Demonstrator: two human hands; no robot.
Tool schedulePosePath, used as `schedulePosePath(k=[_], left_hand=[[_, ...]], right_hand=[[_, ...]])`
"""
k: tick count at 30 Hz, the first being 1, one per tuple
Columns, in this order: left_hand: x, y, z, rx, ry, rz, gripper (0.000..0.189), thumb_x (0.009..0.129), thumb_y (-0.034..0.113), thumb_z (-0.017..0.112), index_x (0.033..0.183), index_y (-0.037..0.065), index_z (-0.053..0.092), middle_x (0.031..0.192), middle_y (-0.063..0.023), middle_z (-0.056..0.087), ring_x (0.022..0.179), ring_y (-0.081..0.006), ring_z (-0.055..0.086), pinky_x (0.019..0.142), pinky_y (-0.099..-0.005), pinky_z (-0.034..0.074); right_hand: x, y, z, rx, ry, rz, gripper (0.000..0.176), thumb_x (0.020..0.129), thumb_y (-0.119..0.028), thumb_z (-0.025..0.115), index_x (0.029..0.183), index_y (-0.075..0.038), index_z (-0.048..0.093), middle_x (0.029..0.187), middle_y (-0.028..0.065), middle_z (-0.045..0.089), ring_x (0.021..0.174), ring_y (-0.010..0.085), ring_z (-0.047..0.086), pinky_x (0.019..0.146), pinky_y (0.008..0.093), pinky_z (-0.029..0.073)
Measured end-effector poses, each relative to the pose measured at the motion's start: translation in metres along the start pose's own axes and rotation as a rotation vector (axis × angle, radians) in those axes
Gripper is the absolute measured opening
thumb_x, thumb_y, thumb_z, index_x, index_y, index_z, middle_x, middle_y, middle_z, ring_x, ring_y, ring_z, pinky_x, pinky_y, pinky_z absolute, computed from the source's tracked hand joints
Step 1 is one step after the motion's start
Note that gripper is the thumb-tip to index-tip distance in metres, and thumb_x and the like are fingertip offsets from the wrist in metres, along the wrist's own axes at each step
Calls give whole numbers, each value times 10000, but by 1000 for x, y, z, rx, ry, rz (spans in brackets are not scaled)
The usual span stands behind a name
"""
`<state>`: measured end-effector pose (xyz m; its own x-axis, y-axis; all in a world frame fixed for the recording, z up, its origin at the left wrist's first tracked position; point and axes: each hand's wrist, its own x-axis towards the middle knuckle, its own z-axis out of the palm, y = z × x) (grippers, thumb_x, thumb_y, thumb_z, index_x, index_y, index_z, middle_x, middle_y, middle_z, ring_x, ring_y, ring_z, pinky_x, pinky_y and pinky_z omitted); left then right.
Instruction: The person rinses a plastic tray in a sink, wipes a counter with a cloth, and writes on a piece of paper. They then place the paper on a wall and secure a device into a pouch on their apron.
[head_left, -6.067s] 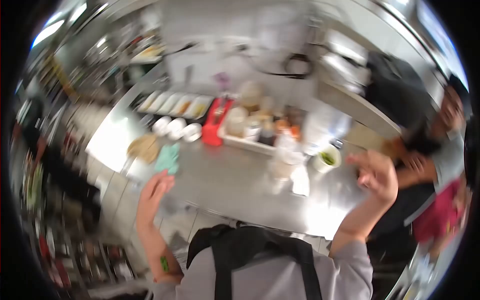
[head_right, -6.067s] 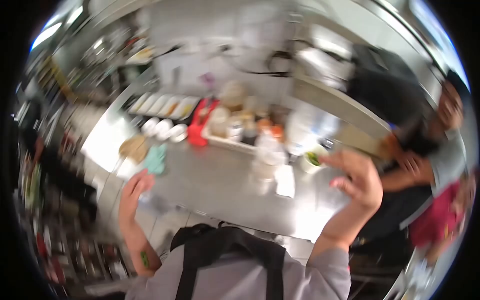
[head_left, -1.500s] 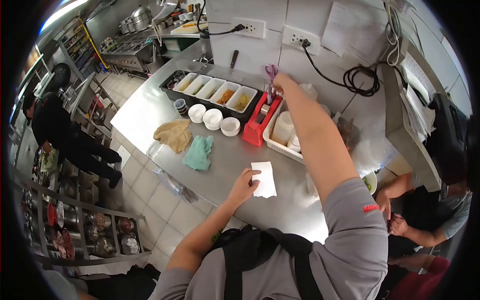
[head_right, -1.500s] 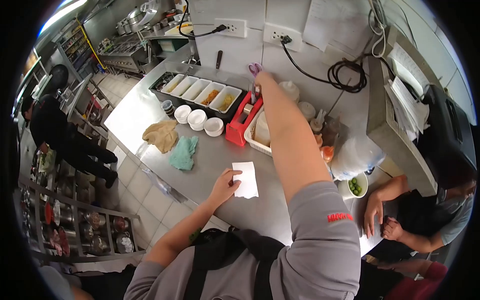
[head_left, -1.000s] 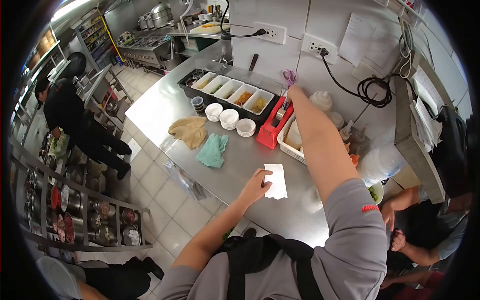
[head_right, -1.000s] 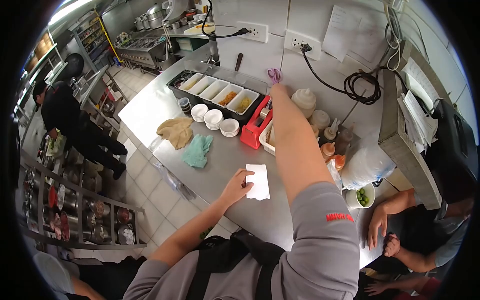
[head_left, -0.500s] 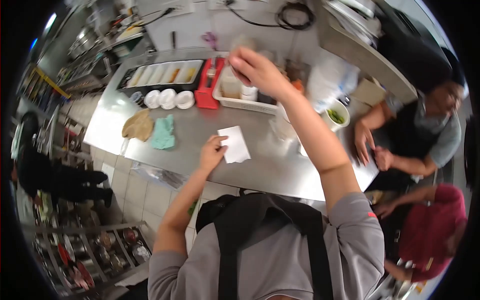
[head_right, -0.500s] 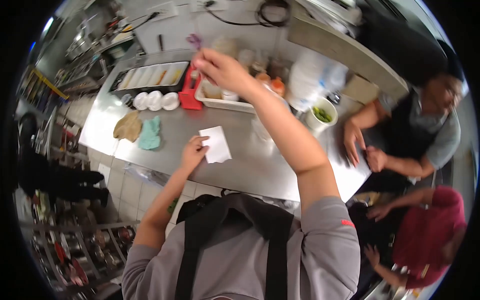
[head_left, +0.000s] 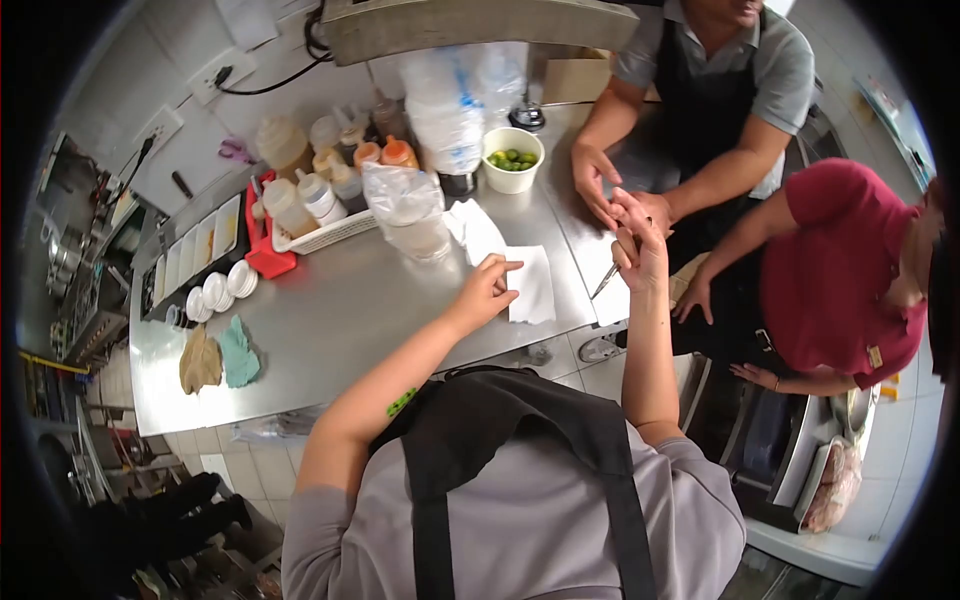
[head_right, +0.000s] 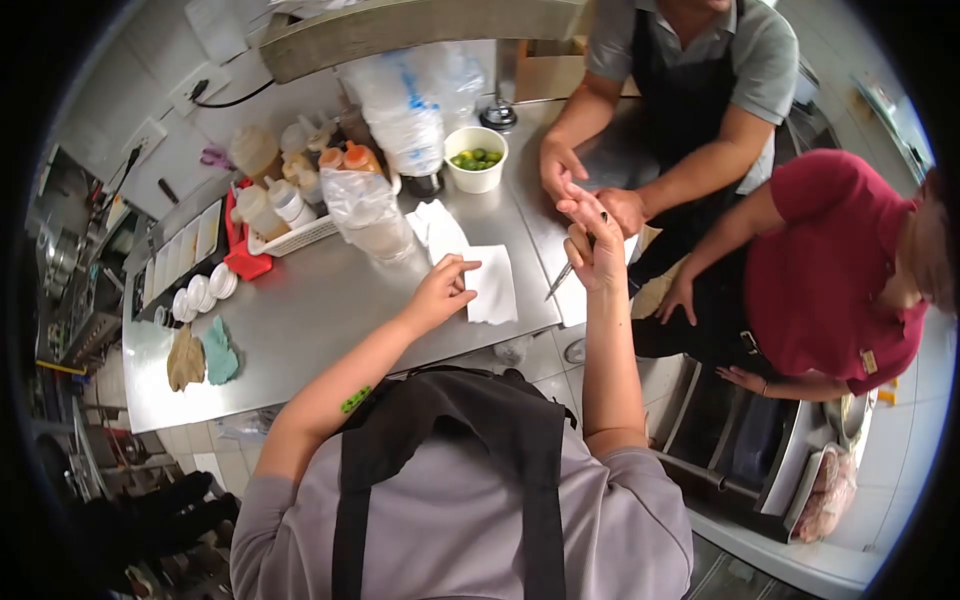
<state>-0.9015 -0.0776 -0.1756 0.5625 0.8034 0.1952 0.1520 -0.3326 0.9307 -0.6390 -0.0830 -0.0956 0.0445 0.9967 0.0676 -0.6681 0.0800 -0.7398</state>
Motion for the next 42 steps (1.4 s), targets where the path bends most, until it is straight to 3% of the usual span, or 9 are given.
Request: schedulePosePath(k=[2,3,7,9,13,21,29,34,42], left_hand=[[15,-4,15,30,-12,-36,450,758,27,645,1188,25,512,1039,-68,438,743,-138,519,668,-258,466],[18,-8,21,25,-24,-29,450,758,27,645,1188,25,512,1039,-68,438,743,-138,519,668,-258,466],[26,-20,30,395,-7,43,476,701,126,717,1132,24,542,1096,-87,455,849,-241,543,771,-362,463],[20,-10,31,672,99,131,482,706,194,719,1130,37,554,1147,-84,461,965,-258,502,845,-395,420],[11,1,40,881,96,119,530,695,304,711,1150,74,563,1190,-93,470,1067,-264,449,922,-406,358],[-16,14,49,1074,-123,105,640,703,440,677,1263,175,514,1291,-133,442,1131,-293,416,962,-451,307],[-23,29,52,1131,-274,-98,768,713,509,661,1366,214,385,1402,-160,311,1266,-356,310,995,-584,262],[-22,38,52,1153,-369,-186,852,685,499,696,1397,214,325,1431,-171,250,1281,-370,287,985,-609,270],[-18,44,53,1138,-435,-254,922,655,408,760,1413,195,280,1442,-169,209,1291,-413,257,932,-604,355]], right_hand=[[-4,9,-26,143,38,-31,416,856,-100,471,1244,48,459,1142,142,597,401,43,310,440,163,351],[-5,18,-34,262,72,-25,438,822,-172,480,1190,62,513,1115,167,605,482,107,418,663,268,466],[-16,54,-49,433,-83,205,549,772,-392,456,1008,81,607,812,154,636,698,259,568,878,495,408],[-16,75,-53,439,-239,203,542,853,-414,414,973,78,608,702,133,604,713,241,589,828,463,456],[-10,102,-39,198,157,103,622,944,-503,317,1014,52,587,704,105,589,633,187,576,647,337,514],[6,127,-49,-269,28,-70,107,856,-88,599,874,-40,505,713,11,521,652,107,539,629,261,465],[7,127,-17,-600,-30,-97,134,833,-110,634,853,-29,530,818,46,601,731,92,564,618,217,452],[9,122,-15,-727,94,9,278,814,-140,669,629,-64,475,584,-4,536,545,51,485,503,198,389],[9,132,-22,-803,-20,-62,364,821,-87,635,556,-80,386,532,-28,447,504,40,382,474,213,299]])
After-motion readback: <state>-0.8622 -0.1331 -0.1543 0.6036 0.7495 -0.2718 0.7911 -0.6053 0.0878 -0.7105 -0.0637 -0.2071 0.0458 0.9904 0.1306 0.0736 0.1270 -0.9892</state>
